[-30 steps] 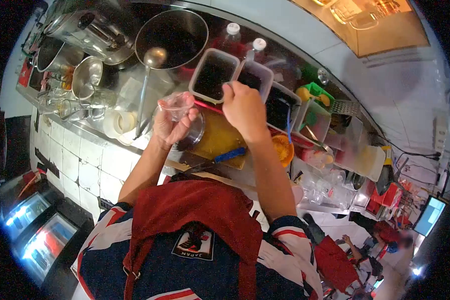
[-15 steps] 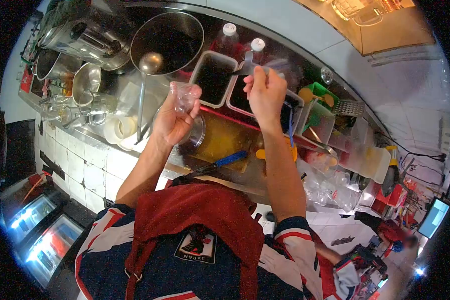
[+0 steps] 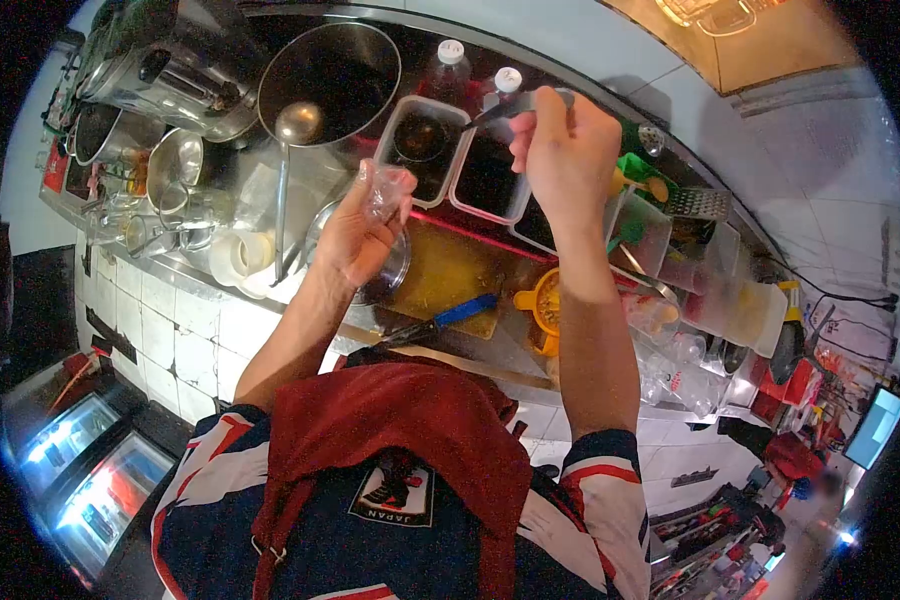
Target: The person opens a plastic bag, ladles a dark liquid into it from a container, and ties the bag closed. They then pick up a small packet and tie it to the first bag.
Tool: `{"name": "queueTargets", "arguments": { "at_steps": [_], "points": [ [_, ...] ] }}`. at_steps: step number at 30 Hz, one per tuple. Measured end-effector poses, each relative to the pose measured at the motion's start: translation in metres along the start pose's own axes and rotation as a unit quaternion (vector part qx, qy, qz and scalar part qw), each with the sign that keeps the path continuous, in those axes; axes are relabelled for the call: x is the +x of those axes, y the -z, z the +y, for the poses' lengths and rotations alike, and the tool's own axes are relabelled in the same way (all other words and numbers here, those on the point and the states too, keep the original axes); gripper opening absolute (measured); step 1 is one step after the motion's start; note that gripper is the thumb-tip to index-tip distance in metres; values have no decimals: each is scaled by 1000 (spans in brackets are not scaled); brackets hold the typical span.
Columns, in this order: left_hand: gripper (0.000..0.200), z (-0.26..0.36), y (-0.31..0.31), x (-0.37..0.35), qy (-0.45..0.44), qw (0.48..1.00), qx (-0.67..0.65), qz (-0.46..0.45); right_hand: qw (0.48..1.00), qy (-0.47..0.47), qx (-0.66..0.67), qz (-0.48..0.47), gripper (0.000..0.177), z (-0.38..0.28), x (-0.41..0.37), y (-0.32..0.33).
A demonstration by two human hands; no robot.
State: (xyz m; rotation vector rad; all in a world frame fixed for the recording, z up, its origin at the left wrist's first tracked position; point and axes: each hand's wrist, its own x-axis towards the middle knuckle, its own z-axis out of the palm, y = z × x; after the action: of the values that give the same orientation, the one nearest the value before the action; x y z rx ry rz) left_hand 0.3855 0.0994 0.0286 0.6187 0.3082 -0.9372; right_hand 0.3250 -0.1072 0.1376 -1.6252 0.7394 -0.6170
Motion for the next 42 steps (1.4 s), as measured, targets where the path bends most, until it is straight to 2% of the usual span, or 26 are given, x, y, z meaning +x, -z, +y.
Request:
{"name": "queueTargets", "arguments": {
  "at_steps": [6,11,16,25,28,34,37,42],
  "points": [
    [32,-1,-11,3,-3,1000,-9,13,999,-1,13,34,29,-22,-1,2],
    [28,-4,-16,12,-16,999,-21,25,1000,21,3,23,30,-35,3,9],
    [30,-4,-15,25,-11,997,-70,-13,999,24,1,41,32,-52,3,11],
    [29,0,-25,29,5,992,-106,-64,999,20,-19,16,28,-67,2,14],
    [33,1,-26,31,22,989,-134,-61,999,49,1,24,34,-65,4,14],
    [36,3,-30,31,34,986,-140,-80,998,69,11,8,32,-66,-1,18],
    [35,3,-29,32,40,982,-145,-113,997,66,17,33,31,-67,-3,17],
    [34,3,-35,28,42,983,-142,-112,997,67,20,38,33,-67,-9,16]
  ]
}}
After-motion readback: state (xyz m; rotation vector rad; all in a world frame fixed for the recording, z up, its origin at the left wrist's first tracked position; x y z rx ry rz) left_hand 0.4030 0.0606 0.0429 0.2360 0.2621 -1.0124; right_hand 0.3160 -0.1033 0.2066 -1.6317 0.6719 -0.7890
